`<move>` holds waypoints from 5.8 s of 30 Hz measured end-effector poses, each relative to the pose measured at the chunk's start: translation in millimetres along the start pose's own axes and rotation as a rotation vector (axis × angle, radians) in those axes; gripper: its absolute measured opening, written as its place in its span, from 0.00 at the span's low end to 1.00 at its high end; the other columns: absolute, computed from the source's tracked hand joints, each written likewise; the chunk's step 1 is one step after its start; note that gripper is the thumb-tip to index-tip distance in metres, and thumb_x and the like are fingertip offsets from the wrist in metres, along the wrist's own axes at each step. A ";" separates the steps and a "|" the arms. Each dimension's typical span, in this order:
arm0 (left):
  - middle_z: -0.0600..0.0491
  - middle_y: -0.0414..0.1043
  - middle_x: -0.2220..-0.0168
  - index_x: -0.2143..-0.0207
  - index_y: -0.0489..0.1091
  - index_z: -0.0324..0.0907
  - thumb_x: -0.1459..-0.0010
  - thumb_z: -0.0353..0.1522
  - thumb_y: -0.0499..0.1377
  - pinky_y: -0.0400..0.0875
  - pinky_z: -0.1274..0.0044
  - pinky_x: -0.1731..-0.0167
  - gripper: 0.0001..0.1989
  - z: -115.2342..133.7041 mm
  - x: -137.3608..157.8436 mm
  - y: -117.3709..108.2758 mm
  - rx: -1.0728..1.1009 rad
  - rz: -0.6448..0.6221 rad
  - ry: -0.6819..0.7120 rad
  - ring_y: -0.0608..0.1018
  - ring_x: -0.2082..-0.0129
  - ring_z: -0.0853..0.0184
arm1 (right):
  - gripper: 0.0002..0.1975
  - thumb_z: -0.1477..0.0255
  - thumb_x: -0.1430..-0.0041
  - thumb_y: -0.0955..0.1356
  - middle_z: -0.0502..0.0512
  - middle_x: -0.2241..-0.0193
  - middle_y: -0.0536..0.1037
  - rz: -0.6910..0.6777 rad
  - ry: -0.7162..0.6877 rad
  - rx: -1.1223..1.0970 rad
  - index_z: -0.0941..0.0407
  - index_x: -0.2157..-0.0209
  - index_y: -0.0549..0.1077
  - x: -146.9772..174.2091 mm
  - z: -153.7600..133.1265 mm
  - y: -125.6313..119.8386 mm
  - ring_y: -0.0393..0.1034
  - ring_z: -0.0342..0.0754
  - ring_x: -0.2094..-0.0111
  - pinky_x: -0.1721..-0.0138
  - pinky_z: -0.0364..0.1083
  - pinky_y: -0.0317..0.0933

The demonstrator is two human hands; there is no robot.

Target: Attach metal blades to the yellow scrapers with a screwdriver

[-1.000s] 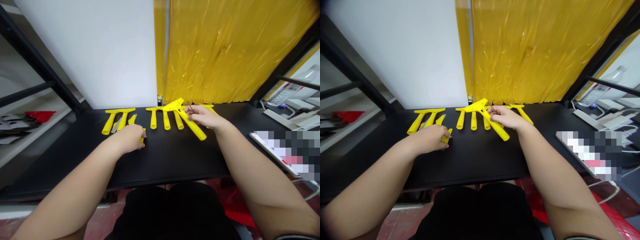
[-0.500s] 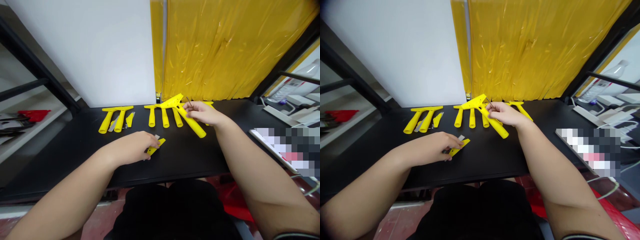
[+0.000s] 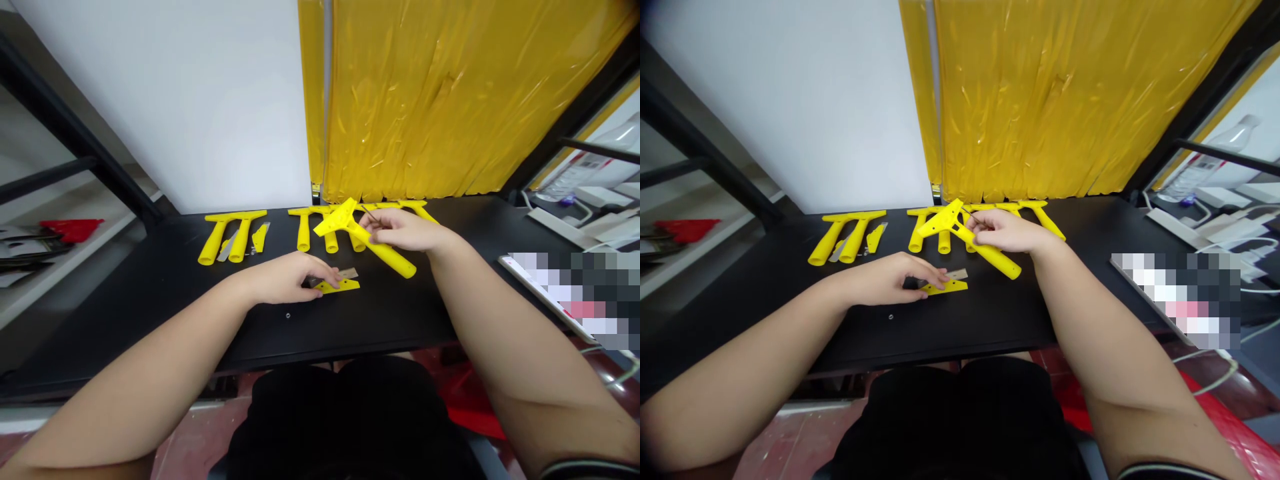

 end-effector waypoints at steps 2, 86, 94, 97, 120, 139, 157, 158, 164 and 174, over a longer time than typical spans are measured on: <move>0.49 0.81 0.45 0.49 0.81 0.47 0.38 0.29 0.63 0.73 0.70 0.41 0.16 1.4 7.4 -12.2 0.026 0.060 0.011 0.80 0.43 0.61 | 0.09 0.74 0.47 0.72 0.50 0.68 0.76 -0.005 0.000 0.004 0.53 0.62 0.76 0.3 0.8 -0.4 0.68 0.47 0.68 0.66 0.45 0.63; 0.55 0.77 0.65 0.66 0.67 0.44 0.50 0.37 0.68 0.66 0.71 0.68 0.14 -26.5 9.9 -11.5 -0.159 0.246 -0.452 0.76 0.68 0.65 | 0.08 0.77 0.48 0.73 0.50 0.66 0.79 -0.196 0.131 0.531 0.55 0.65 0.76 -3.2 -11.8 70.0 0.72 0.46 0.66 0.66 0.45 0.61; 0.55 0.77 0.65 0.66 0.68 0.44 0.50 0.36 0.67 0.67 0.71 0.67 0.12 -27.0 15.2 -17.4 -0.196 0.216 -0.468 0.77 0.69 0.64 | 0.11 0.82 0.51 0.72 0.50 0.69 0.79 -0.197 0.129 0.601 0.55 0.65 0.78 -5.4 -13.1 73.6 0.71 0.46 0.68 0.67 0.44 0.61; 0.55 0.77 0.65 0.65 0.68 0.44 0.51 0.38 0.68 0.68 0.71 0.67 0.14 -28.2 15.8 -18.5 -0.203 0.210 -0.494 0.77 0.69 0.64 | 0.10 0.80 0.51 0.73 0.50 0.69 0.79 -0.209 0.142 0.587 0.55 0.66 0.78 -5.7 -9.3 74.3 0.71 0.46 0.68 0.67 0.44 0.61; 0.54 0.78 0.62 0.63 0.71 0.45 0.52 0.41 0.70 0.66 0.71 0.68 0.17 -42.5 16.0 -16.7 -0.141 0.180 -0.530 0.76 0.68 0.64 | 0.14 0.80 0.51 0.72 0.52 0.65 0.80 -0.205 0.240 0.459 0.55 0.60 0.74 -7.6 0.6 76.7 0.73 0.48 0.66 0.67 0.44 0.63; 0.54 0.79 0.62 0.64 0.70 0.45 0.52 0.40 0.70 0.66 0.73 0.70 0.17 -49.7 13.9 -13.0 -0.047 0.137 -0.535 0.76 0.68 0.65 | 0.09 0.73 0.47 0.76 0.51 0.65 0.81 -0.154 0.341 0.483 0.55 0.67 0.73 -4.1 -5.0 66.1 0.73 0.46 0.66 0.68 0.44 0.61; 0.51 0.77 0.59 0.63 0.68 0.45 0.51 0.45 0.69 0.67 0.70 0.66 0.20 -45.5 15.4 -16.5 -0.208 0.148 -0.540 0.78 0.61 0.57 | 0.07 0.71 0.45 0.74 0.51 0.65 0.80 -0.174 0.266 0.457 0.54 0.64 0.75 -8.1 -0.9 74.0 0.72 0.47 0.66 0.68 0.44 0.61; 0.51 0.78 0.59 0.63 0.68 0.45 0.51 0.46 0.69 0.66 0.70 0.66 0.20 -46.2 16.4 -16.5 -0.210 0.141 -0.555 0.78 0.61 0.57 | 0.07 0.70 0.46 0.75 0.51 0.67 0.79 -0.164 0.292 0.493 0.54 0.66 0.75 -8.1 0.8 72.8 0.71 0.47 0.68 0.70 0.44 0.60; 0.51 0.79 0.59 0.61 0.67 0.46 0.49 0.48 0.67 0.65 0.71 0.67 0.21 -44.2 19.0 -14.8 -0.240 0.110 -0.602 0.79 0.61 0.56 | 0.08 0.69 0.47 0.75 0.51 0.69 0.77 -0.173 0.308 0.533 0.53 0.69 0.73 -9.0 1.4 73.1 0.69 0.47 0.69 0.72 0.45 0.57; 0.50 0.79 0.58 0.63 0.66 0.45 0.45 0.47 0.66 0.65 0.71 0.66 0.19 -42.9 18.3 -12.7 -0.285 0.088 -0.603 0.79 0.60 0.56 | 0.08 0.72 0.47 0.74 0.51 0.67 0.77 -0.164 0.295 0.528 0.54 0.69 0.71 -8.2 -1.6 73.0 0.69 0.47 0.68 0.70 0.45 0.57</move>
Point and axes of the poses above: each hand's wrist, its own x-axis away from the middle knuckle, its own y-axis out of the palm, z = x × y, the point moved 8 cm from there along -x, towards the middle knuckle
